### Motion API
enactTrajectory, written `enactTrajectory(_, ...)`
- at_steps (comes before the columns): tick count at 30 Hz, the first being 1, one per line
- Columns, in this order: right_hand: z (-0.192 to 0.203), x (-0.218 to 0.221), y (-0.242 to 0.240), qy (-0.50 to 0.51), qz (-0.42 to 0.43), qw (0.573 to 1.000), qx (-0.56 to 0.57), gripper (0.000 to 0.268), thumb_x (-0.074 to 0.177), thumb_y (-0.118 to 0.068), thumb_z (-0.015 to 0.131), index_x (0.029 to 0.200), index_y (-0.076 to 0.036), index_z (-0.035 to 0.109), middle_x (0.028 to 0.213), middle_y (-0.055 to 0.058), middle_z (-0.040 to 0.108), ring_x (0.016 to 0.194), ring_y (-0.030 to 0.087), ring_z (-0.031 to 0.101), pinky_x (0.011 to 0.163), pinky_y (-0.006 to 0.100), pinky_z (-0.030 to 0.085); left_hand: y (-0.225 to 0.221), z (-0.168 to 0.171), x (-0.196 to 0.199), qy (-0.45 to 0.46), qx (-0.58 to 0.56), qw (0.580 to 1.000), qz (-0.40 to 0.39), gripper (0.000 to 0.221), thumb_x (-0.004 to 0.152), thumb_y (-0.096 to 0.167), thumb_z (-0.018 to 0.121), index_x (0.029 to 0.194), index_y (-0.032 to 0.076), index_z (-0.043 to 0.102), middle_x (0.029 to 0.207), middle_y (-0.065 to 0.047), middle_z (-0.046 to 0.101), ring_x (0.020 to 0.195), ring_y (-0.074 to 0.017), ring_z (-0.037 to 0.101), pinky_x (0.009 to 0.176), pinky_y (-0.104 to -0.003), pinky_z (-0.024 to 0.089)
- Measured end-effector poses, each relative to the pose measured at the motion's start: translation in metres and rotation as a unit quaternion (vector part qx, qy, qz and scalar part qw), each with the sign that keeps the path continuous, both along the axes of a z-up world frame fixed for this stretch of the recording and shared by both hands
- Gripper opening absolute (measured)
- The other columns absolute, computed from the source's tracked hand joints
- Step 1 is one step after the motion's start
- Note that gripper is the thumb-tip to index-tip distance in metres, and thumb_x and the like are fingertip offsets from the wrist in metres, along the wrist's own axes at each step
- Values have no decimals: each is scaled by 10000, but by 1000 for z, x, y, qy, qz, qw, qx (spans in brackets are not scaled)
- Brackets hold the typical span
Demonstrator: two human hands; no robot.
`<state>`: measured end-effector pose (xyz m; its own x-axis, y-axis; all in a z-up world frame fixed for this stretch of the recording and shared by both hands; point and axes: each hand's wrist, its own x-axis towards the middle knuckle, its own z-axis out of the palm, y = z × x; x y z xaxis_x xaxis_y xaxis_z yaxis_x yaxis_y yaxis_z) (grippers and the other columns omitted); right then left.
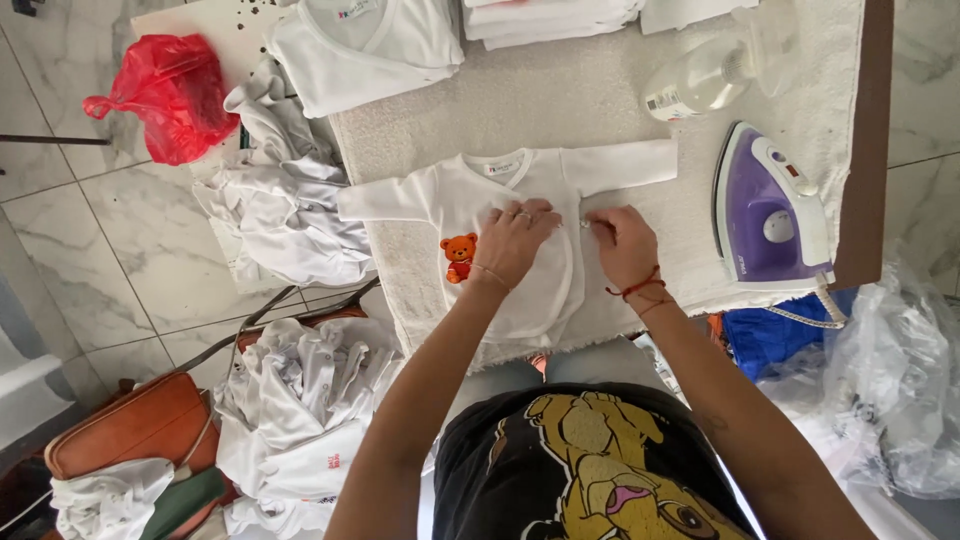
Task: Ironing and folding white baby onesies on a padded table surface.
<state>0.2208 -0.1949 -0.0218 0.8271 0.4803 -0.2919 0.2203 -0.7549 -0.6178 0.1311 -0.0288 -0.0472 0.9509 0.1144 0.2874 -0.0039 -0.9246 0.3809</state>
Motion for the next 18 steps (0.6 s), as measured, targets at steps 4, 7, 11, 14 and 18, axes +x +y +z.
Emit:
enactTrajectory(4, 10, 0, 16, 122, -73, 990, 9, 122, 817, -158, 591, 923, -193, 640, 812, -3, 581, 756, 151, 588, 667, 286, 471, -12, -28, 9, 107, -3, 994, 23, 89, 792, 327, 536, 863, 275, 521, 871, 26, 519, 846, -196, 513, 695, -327, 425)
enactTrajectory(7, 8, 0, 20, 148, -95, 984, 24, 127, 784, -188, 632, 911, -193, 642, 796, -13, 607, 734, 129, 588, 641, 272, 469, -10, -23, 15, 133, -1, 991, 16, 129, 766, 342, 553, 864, 276, 501, 873, 30, 493, 858, -196, 487, 700, -325, 417)
enactTrajectory(11, -5, -1, 23, 109, -83, 990, 22, 127, 771, -246, 673, 889, -205, 644, 822, 5, 581, 777, 163, 580, 652, 290, 469, -7, -16, 18, 144, 57, 988, 8, 216, 704, 394, 586, 819, 247, 477, 904, 37, 453, 919, -189, 425, 782, -350, 366)
enactTrajectory(14, 20, 0, 34, 128, -93, 987, 25, 107, 786, -200, 648, 879, -146, 646, 813, 53, 589, 750, 174, 575, 655, 301, 476, -7, -7, 14, 169, -6, 985, -20, 151, 760, 370, 519, 807, 245, 449, 903, 49, 483, 993, -173, 411, 995, -490, 115)
enactTrajectory(18, 17, 1, 30, 115, -77, 990, 32, 87, 783, -166, 648, 868, -156, 665, 799, 54, 603, 754, 173, 584, 651, 292, 479, -12, 10, 13, 157, -66, 985, -18, 132, 787, 347, 514, 775, 248, 428, 808, 45, 513, 993, -150, 439, 1011, -519, 0)
